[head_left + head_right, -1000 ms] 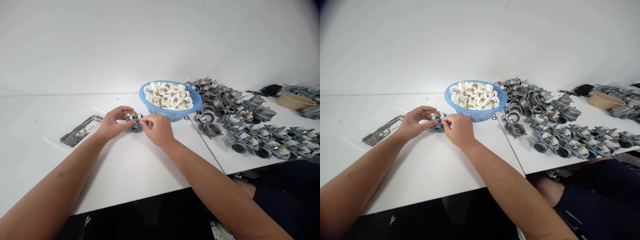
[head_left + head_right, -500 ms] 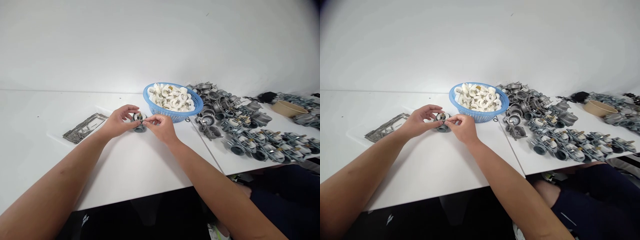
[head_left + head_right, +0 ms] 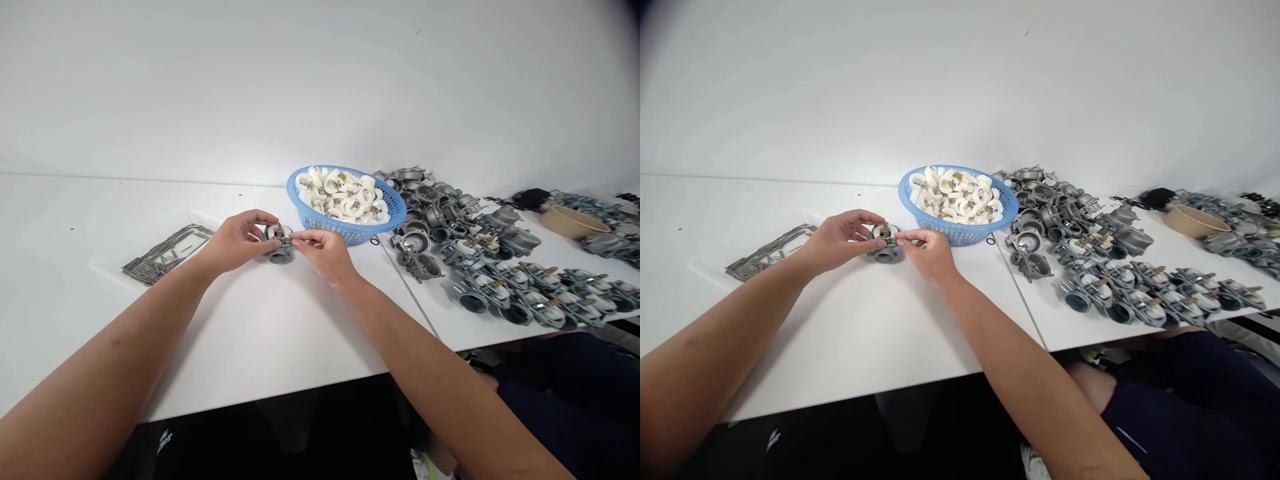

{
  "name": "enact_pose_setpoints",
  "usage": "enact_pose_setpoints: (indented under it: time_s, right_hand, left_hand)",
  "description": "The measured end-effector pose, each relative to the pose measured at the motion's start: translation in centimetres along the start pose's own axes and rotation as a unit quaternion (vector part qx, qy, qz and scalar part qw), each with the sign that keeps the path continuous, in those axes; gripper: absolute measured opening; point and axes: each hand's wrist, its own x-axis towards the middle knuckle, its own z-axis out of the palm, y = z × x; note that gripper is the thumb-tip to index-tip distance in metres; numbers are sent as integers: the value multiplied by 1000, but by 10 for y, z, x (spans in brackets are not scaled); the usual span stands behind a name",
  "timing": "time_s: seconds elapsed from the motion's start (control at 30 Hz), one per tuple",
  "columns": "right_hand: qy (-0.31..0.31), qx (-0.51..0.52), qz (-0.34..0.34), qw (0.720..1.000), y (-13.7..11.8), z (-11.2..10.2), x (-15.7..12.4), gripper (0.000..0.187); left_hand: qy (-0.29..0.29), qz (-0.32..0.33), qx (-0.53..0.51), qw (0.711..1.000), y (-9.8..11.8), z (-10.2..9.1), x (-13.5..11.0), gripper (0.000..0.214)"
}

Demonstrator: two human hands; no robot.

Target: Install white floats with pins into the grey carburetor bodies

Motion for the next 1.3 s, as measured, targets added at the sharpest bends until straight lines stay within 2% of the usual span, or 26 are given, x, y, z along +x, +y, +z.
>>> enact_pose_setpoints:
  time_s: [0.43,0.63,0.7,0.8,0.9,1.07,1.2,1.3]
  right_hand:
    - [32,-41,-118,992,3,6,0,13]
    - [46,-47,-118,991,2,9,-3,12]
    - [55,-42,-106,992,0,9,-4,21]
    - [56,-39,-95,993,-2,9,-6,47]
    - [54,-51,-87,993,-5,8,-7,53]
    - [60,-98,-101,988,-9,6,-11,45]
    - [45,-144,-137,979,-7,4,-15,34]
    - [53,-162,-174,970,-6,5,-17,33]
  left_hand:
    - [15,-5,-23,1000,0,2,-1,45]
    - [7,-7,-29,1000,0,2,-2,48]
    - [4,-2,-31,999,1,2,-2,49]
    - [3,6,-36,999,2,2,-2,49]
    - [2,8,-40,999,2,3,-3,50]
    - [-3,5,-44,999,0,2,-3,51]
    - [-13,6,-64,998,-1,1,-2,54]
    - [-13,2,-64,998,0,1,-2,54]
